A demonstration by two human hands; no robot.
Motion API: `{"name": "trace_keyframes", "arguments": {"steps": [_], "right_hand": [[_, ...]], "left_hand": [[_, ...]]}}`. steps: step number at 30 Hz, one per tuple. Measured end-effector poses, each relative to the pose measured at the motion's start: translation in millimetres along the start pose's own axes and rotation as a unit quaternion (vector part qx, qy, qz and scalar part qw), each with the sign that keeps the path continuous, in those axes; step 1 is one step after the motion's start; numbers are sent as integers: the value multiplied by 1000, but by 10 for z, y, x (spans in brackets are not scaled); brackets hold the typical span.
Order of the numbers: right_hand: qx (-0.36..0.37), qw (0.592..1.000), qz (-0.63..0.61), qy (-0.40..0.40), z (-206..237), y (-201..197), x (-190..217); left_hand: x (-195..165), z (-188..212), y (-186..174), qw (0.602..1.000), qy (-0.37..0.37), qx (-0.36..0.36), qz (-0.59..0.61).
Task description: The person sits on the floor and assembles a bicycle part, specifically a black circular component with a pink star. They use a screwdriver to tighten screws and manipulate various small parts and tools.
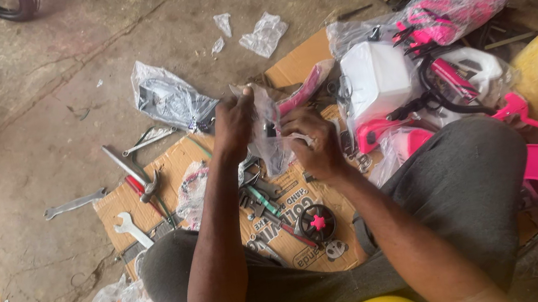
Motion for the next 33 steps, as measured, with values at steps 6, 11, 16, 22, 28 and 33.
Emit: {"name": "trace_keyframes", "arguments": {"steps": [6,11,16,22,28,33], "right_hand": [[-90,942,-200,254,-83,404,-402],[-99,975,196,27,111,347,110],[-16,903,19,430,286,467,-505],[-197,941,273,20,45,33,-183],[-110,963,-12,248,251,106,-803],[-91,960,79,252,248,144,-787]], "left_hand": [[292,117,161,998,-37,-24,37],[368,145,113,996,-13,-45,-77],[550,173,212,997,-45,-32,-49],[562,317,481,988,19,42,-150],[664,454,878,973,70,127,-181],[695,408,694,992,58,85,-77]]}}
Point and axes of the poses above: each hand's wrist, its own z-axis away from the middle knuckle, its own y-axis out of the palm, x = y × z, the point moved 8 cm from there along -z, towards the middle knuckle, and after that the axes turned 1 degree about y, right-handed, at the moved point
